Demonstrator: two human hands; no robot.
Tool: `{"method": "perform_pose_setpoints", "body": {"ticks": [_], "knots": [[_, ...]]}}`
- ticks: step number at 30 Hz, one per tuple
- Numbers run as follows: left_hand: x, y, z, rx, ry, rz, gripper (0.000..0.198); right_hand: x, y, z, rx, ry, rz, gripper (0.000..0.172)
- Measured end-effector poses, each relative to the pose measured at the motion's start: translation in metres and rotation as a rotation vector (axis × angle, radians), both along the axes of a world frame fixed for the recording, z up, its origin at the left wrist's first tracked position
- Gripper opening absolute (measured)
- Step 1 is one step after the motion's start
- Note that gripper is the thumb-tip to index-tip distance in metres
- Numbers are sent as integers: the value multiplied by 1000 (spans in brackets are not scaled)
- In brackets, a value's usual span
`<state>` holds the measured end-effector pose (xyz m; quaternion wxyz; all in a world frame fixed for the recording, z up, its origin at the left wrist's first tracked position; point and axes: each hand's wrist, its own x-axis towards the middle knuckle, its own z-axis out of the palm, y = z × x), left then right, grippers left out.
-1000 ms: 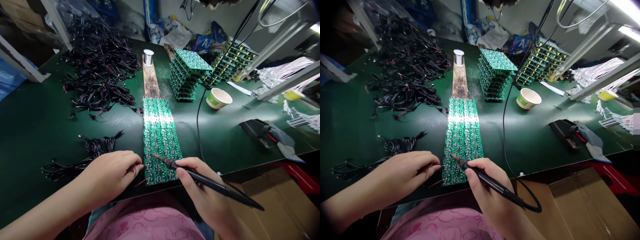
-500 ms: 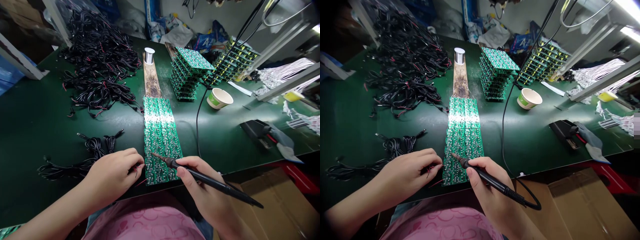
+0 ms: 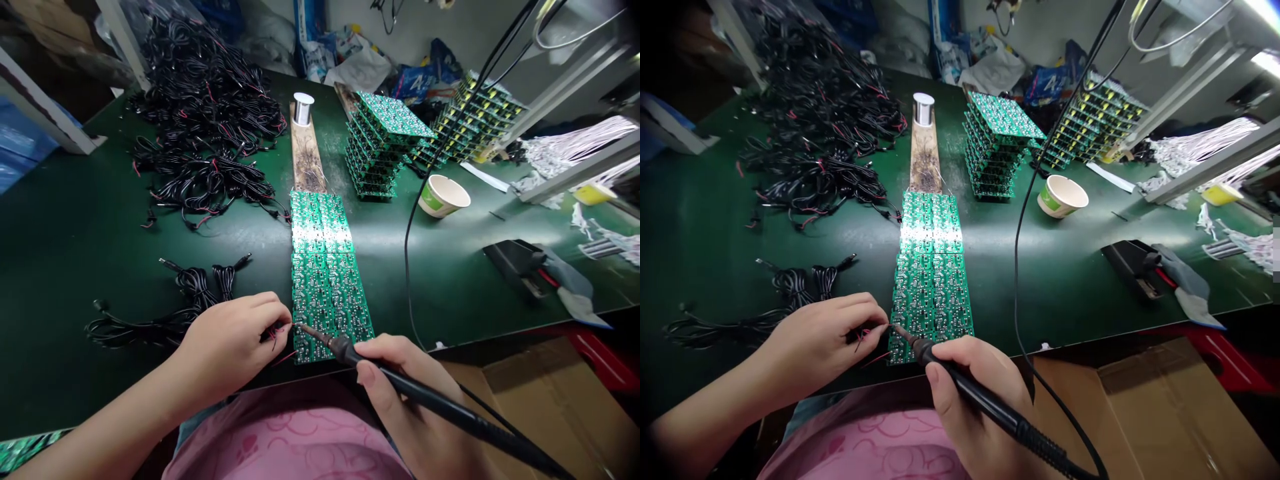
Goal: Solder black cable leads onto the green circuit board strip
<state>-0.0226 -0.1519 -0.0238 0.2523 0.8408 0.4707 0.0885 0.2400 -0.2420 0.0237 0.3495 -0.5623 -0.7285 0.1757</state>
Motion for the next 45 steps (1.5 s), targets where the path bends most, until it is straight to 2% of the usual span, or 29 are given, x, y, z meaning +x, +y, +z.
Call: {"method": "perform_pose_setpoints", "body": {"ticks": [6, 13, 24, 26, 29, 32, 35, 40, 43, 45], "knots": [[-1, -1, 1, 14, -2, 0, 23, -4, 1, -4, -24, 52, 15, 10], [0, 0, 0, 20, -8, -2, 24, -5, 0, 2, -15, 19, 41, 10], [1, -2, -3, 14, 6, -10, 25, 0, -5, -1, 24, -18, -35, 11], [-1, -2, 1, -12, 6, -15, 25, 2, -6, 0, 20, -11, -32, 12], [-10, 6, 17, -63, -25, -51, 24, 2, -1, 2, 37, 31, -15, 14], [-19, 23, 36, -57, -22, -56, 26, -5, 16, 0, 88, 149, 27, 21], [-21, 39, 44, -140, 37, -27, 29, -20, 35, -10, 96, 258, 50, 20], [-17, 40, 36, -330, -15, 26, 28, -47, 47, -22, 20, 349, 109, 30], [-20, 35, 30, -358, -60, 13, 23, -61, 51, -25, -32, 357, 200, 47], [-22, 34, 28, -327, -84, -19, 20, -70, 57, -27, -54, 336, 253, 49]]}}
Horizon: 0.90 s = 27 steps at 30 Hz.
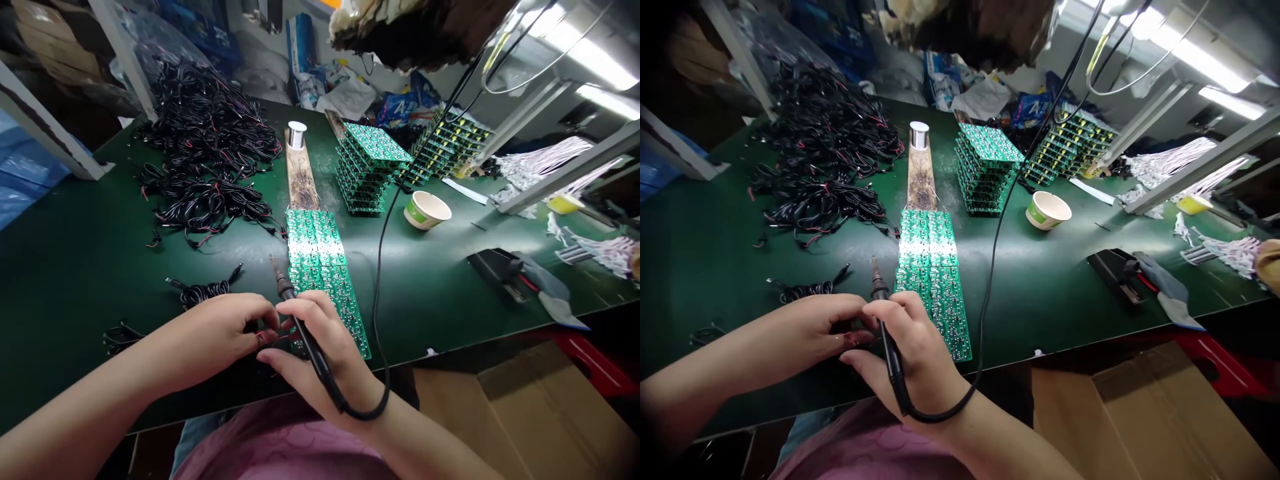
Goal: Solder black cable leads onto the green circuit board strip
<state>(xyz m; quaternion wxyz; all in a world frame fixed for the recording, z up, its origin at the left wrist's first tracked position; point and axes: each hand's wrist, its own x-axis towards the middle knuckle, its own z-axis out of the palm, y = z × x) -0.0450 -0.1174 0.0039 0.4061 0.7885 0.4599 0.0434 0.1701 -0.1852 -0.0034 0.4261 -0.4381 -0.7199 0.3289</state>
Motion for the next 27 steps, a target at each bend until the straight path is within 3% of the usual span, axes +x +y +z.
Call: {"method": "perform_pose_setpoints", "body": {"ticks": [3, 8, 12, 19, 24, 27], "knots": [[-2, 1, 1, 81, -23, -43, 22, -6, 9, -4, 36, -10, 6, 38], [-5, 1, 8, 17, -72, -82, 24, 3, 8, -6, 59, -18, -60, 39], [-5, 0, 8, -59, -96, -36, 22, 8, 2, -4, 28, -1, -82, 41], [-8, -2, 8, -38, -88, -19, 25, 1, 6, -4, 32, 13, -30, 45], [-20, 17, 17, 102, -176, 113, 37, 12, 7, -3, 68, -5, -125, 40], [-20, 34, 22, 180, -111, 146, 50, 20, 4, 2, 79, -2, -183, 35]]}}
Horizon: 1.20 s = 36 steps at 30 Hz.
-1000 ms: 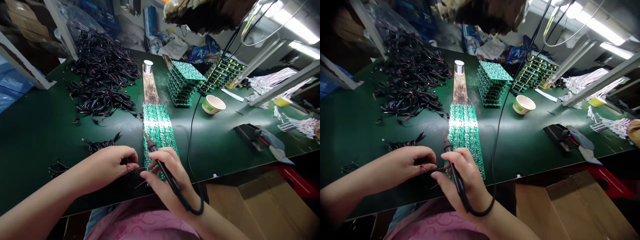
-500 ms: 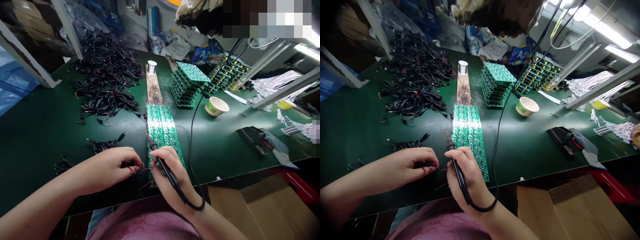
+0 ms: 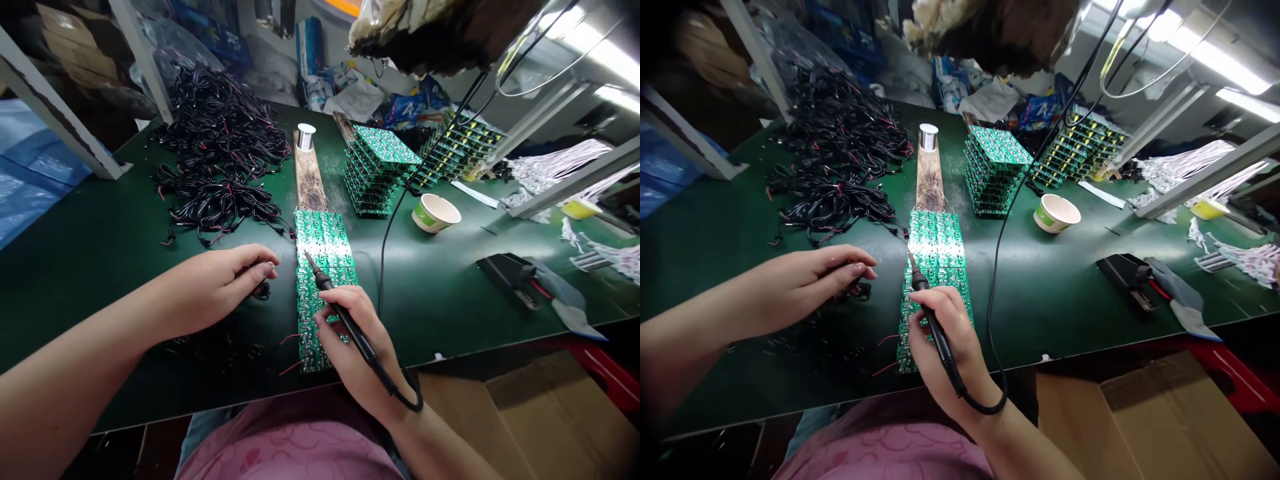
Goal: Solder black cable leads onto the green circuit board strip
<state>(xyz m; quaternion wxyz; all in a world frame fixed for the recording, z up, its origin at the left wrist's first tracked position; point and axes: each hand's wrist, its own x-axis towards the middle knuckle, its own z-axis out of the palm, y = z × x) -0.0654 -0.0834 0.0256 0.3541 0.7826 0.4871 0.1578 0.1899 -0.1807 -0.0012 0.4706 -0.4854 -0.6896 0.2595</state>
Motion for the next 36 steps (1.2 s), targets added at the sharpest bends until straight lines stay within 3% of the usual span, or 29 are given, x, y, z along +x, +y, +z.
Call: {"method": "perform_pose_setpoints", "body": {"ticks": [4, 7, 10, 14, 18, 20, 25, 30, 33, 36], "knots": [[3, 12, -1, 89, 61, -43, 65, 11, -6, 2, -23, 15, -80, 30], [2, 10, 0, 151, 100, 43, 67, 21, -12, -1, -107, 85, -106, 28], [1, 1, 2, 98, 59, 114, 64, 31, -17, -4, -199, 239, -130, 27], [2, -16, -10, 45, 12, 7, 49, 41, -25, -4, -272, 409, -195, 27], [10, -24, -21, 22, 80, 79, 53, 48, -29, -4, -300, 419, -215, 27], [22, -26, -21, 104, 112, 23, 50, 49, -29, -2, -299, 410, -241, 27], [58, -23, -24, 313, 293, -274, 44, 46, -29, 2, -285, 378, -230, 26], [59, -11, -37, 438, 328, -356, 35, 48, -32, 1, -300, 353, -234, 26], [49, -9, -34, 392, 253, -289, 34, 50, -33, 2, -300, 330, -223, 27], [38, -16, -26, 174, 225, -163, 29, 56, -36, 10, -281, 236, -173, 25]]}}
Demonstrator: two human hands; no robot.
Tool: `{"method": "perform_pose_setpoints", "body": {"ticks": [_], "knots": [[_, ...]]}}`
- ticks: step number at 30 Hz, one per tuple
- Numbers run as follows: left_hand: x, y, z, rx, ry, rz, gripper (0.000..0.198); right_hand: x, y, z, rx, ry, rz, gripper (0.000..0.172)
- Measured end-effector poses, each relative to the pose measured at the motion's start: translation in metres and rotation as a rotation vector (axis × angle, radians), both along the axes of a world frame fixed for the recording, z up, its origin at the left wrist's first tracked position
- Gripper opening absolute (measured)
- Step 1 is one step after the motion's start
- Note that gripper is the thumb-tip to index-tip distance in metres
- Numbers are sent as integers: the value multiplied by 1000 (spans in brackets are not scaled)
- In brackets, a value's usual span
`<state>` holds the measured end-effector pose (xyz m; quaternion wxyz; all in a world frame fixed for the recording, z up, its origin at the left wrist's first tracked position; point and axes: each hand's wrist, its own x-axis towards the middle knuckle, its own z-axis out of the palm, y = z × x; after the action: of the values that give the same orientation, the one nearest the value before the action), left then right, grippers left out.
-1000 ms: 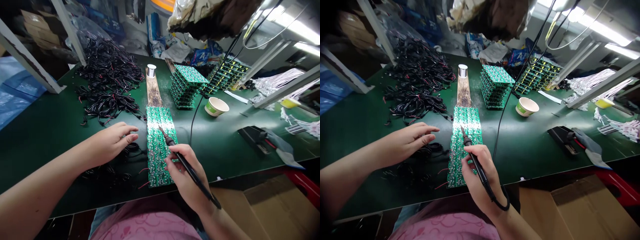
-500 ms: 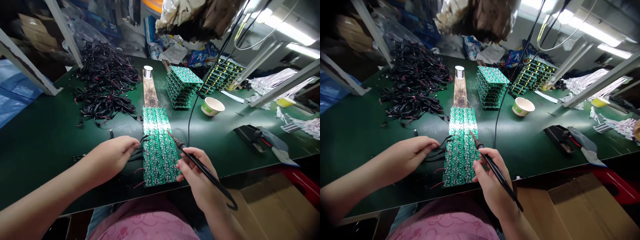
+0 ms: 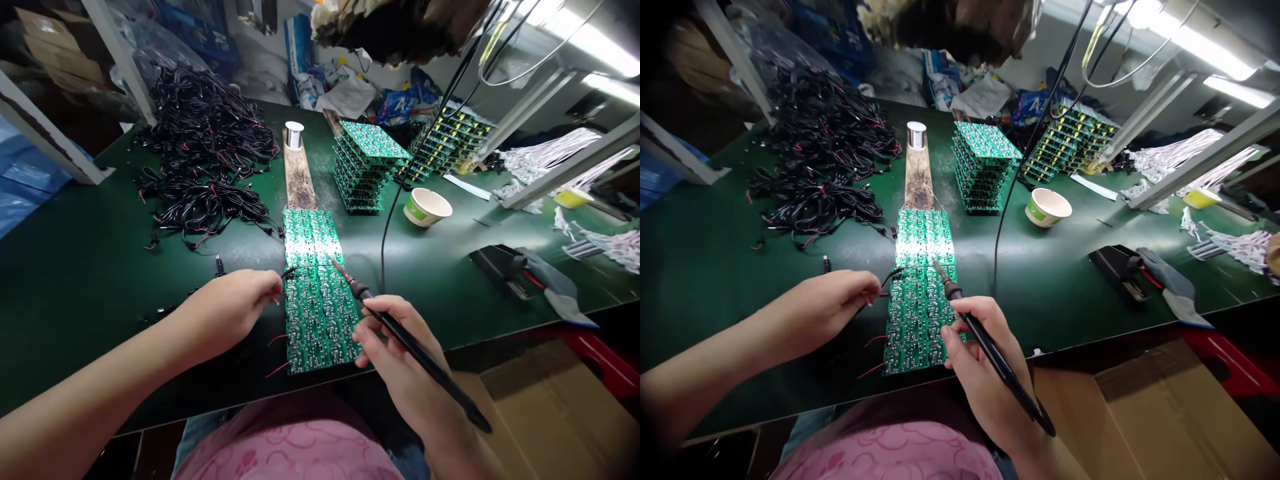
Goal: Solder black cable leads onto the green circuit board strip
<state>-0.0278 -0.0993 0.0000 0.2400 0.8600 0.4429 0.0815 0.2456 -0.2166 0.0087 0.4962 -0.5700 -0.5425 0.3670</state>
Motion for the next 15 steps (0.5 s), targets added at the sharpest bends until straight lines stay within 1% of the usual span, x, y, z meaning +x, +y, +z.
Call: {"method": "perform_pose_setpoints", "body": {"ticks": [2, 4, 8, 11, 15], "knots": [[-4, -9, 3, -147, 19, 53, 27, 5, -3, 8, 18, -92, 67, 19], [-3, -17, 3, -220, 16, 77, 26, 8, -7, 16, 19, -177, 108, 15], [6, -23, -7, -183, 8, 151, 27, 5, -9, 27, -38, -295, 86, 14], [10, -22, -12, -165, 18, 156, 27, -1, -5, 31, -64, -316, 97, 9], [11, -22, -13, -153, 10, 152, 29, -9, 2, 31, -57, -305, 78, 10]]}}
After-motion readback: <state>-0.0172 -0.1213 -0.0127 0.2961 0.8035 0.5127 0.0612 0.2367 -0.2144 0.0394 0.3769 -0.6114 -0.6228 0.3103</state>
